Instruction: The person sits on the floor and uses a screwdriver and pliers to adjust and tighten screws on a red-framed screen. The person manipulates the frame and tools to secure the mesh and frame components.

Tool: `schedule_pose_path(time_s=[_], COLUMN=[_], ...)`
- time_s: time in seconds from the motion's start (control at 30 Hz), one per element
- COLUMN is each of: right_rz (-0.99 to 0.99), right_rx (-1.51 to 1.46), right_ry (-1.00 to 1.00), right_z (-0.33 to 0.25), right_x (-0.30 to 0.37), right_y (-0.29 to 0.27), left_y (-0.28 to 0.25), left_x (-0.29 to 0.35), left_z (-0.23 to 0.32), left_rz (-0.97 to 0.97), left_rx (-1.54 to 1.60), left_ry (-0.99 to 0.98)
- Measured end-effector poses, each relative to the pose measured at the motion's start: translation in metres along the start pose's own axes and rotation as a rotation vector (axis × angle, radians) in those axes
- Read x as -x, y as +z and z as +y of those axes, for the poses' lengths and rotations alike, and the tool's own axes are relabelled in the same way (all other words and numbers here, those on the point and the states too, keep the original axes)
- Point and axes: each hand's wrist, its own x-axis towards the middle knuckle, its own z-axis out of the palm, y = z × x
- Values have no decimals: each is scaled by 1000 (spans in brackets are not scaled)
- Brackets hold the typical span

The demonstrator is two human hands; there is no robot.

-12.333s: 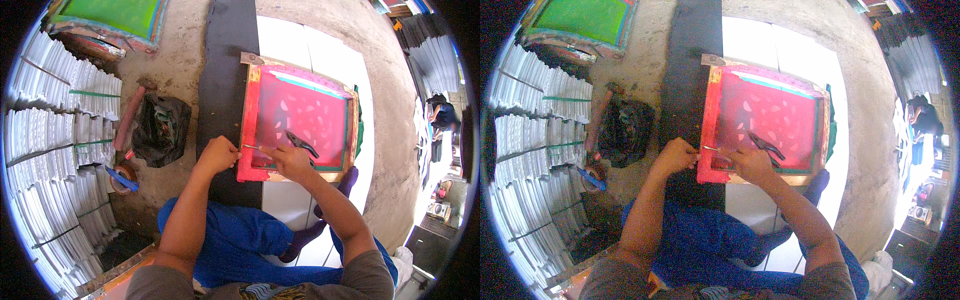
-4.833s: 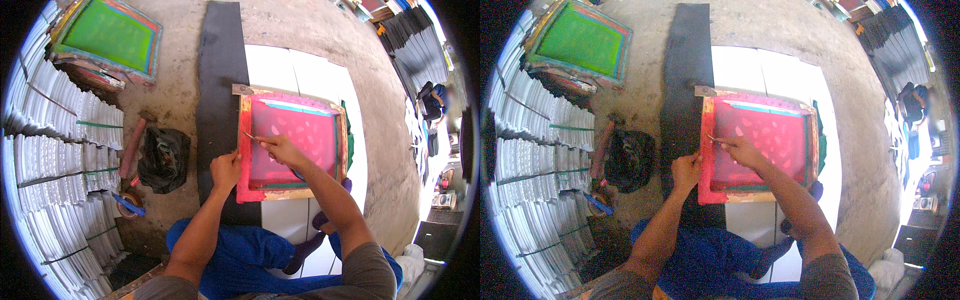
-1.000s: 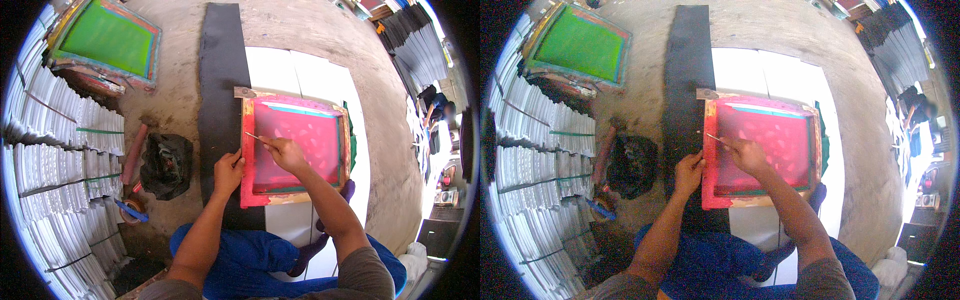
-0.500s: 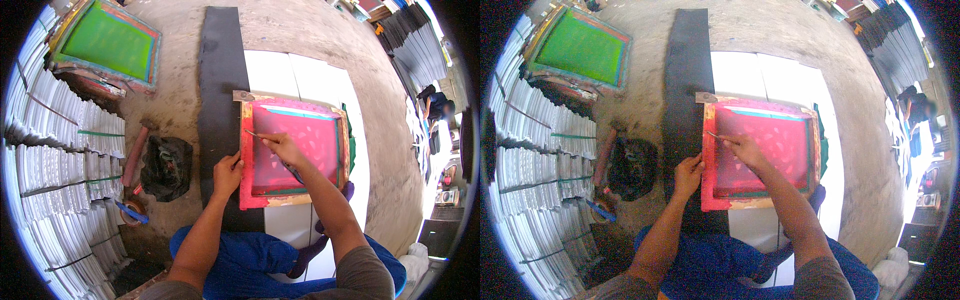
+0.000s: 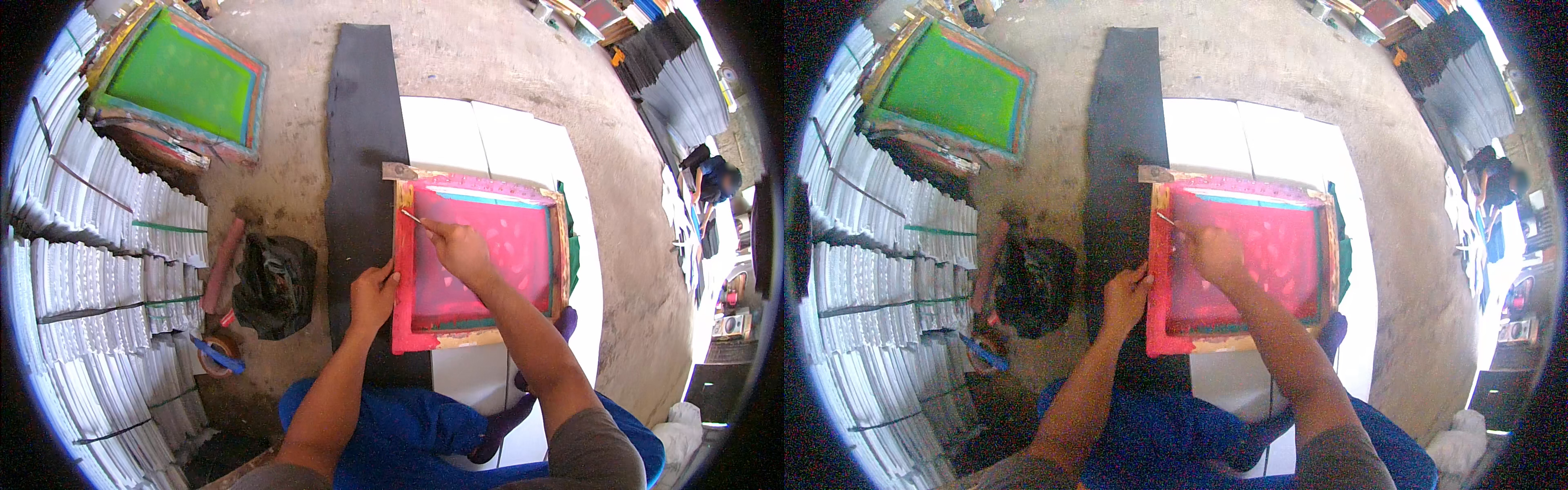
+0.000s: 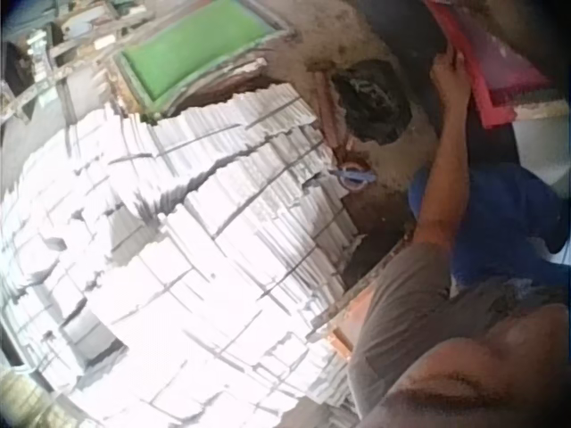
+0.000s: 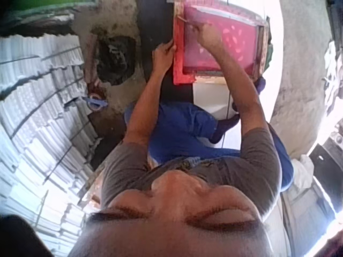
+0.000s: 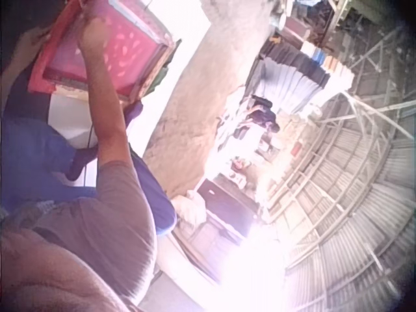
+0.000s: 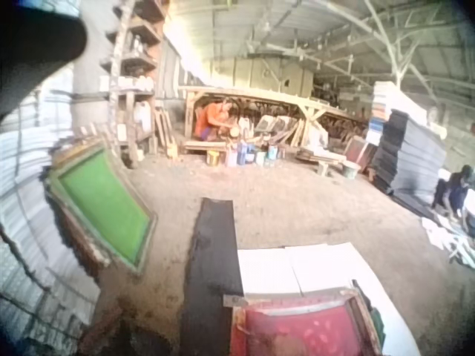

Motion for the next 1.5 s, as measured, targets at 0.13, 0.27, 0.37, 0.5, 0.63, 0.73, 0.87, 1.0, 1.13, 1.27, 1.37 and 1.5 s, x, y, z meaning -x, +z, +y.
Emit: schedule_pose_path(time_s=[0.13, 0.27, 0.37, 0.5, 0.63, 0.73, 0.87, 1.0, 1.13, 1.27, 1.37, 1.5], right_rz=[33, 14, 15, 33, -53, -125, -46, -116, -27, -96, -108, -181], right_rx=[-23, 9, 18, 41, 211, 265, -201, -18, -356, 149, -480, -530], right_ry=[-7, 37, 36, 67, 49, 32, -80, 6, -31, -20, 10, 29], right_z=[4, -7, -10, -21, -33, -33, 12, -6, 27, 2, 22, 35], right_x=[1, 3, 4, 5, 2, -6, -14, -5, -11, 0, -11, -18], right_y=[5, -1, -1, -5, -10, -8, 20, 3, 29, 8, 19, 22], left_y=[1, 0, 1, 3, 3, 9, 13, 10, 12, 7, 9, 5], left_x=[1, 2, 1, 2, 6, 2, 3, 8, 5, 7, 6, 3], left_z=[-1, 1, -2, -4, 0, -6, 4, -2, 2, 5, 4, 3], left_rz=[3, -4, 3, 4, -14, 48, 16, 32, 76, 51, 54, 12], left_rx=[4, -16, -28, 13, -20, -207, -212, -103, -96, -119, -134, -132], left_ry=[33, 26, 51, 23, 5, 188, 82, 13, 115, 49, 93, 57])
